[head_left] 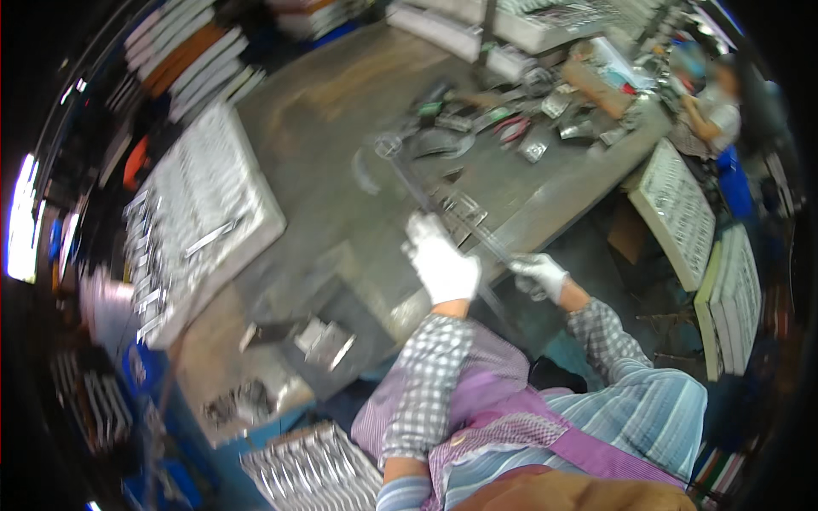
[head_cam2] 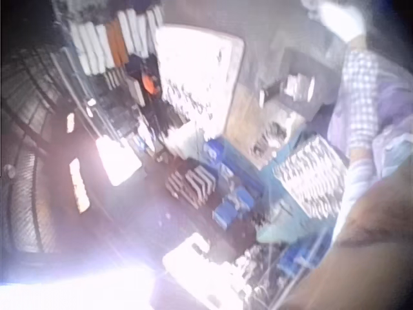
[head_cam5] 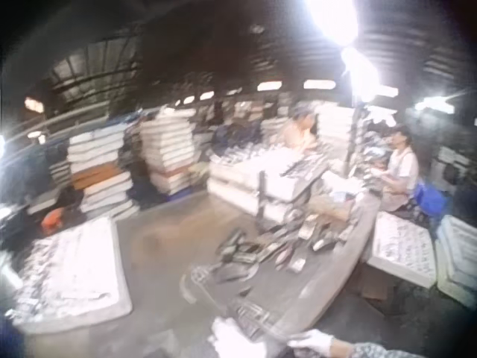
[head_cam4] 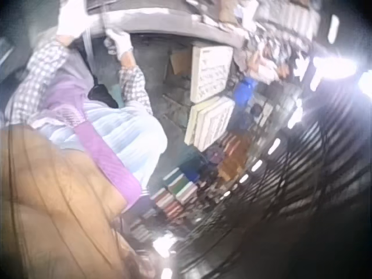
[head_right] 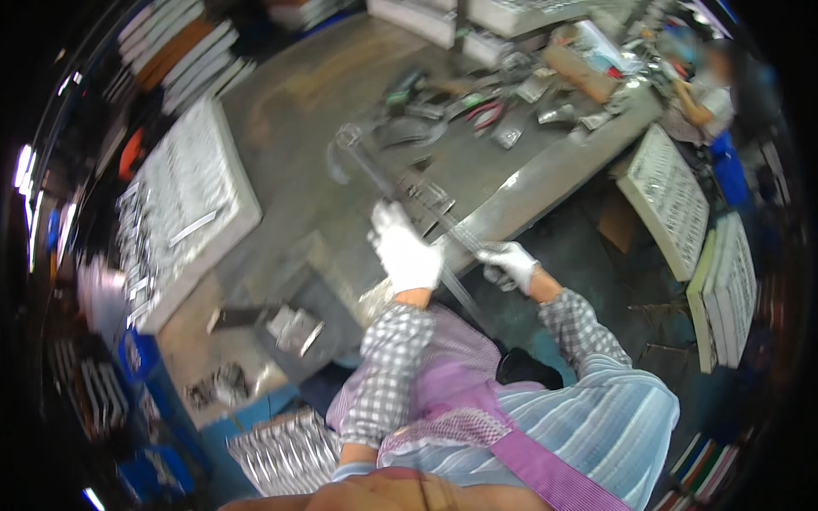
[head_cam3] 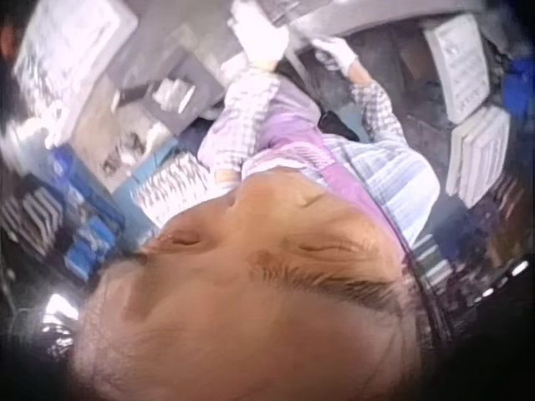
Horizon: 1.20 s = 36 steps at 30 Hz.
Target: The recorder takes metal parts from a tray, polishes them against a stationary industrial tool or bench fixture, and returns them to a separate container.
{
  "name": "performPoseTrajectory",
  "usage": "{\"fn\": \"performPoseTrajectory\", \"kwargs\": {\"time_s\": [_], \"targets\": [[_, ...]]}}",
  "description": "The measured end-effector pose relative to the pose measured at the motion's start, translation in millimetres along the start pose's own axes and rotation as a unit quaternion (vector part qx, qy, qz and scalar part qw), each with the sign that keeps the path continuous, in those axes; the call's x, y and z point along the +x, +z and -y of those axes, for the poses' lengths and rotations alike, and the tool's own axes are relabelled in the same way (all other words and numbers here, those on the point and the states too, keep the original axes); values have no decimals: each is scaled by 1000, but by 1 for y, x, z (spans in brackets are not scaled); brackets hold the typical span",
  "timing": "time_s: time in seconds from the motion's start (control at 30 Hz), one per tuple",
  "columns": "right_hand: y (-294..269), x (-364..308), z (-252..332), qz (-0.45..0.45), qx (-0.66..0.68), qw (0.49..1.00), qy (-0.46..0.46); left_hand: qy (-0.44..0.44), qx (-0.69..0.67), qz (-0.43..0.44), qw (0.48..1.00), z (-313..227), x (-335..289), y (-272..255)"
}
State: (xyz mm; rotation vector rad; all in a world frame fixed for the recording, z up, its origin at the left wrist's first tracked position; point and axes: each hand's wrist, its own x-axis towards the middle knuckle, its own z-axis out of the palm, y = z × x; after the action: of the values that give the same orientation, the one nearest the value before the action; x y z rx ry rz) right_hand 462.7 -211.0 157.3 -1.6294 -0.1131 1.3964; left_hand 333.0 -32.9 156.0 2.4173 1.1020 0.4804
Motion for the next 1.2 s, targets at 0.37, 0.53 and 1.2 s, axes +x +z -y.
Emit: {"fn": "performPoseTrajectory", "kwargs": {"time_s": [0.37, 0.53, 1.2], "targets": [[40, 96, 111, -132, -282, 863, -397, -1, -4, 21, 1000, -6, 10, 4], [113, 155, 144, 8, -339, 879, -335, 29, 44, 40, 998, 13, -14, -9], [346, 67, 11, 165, -400, 798, -419, -217, -79, -248, 941, 196, -213, -107]]}}
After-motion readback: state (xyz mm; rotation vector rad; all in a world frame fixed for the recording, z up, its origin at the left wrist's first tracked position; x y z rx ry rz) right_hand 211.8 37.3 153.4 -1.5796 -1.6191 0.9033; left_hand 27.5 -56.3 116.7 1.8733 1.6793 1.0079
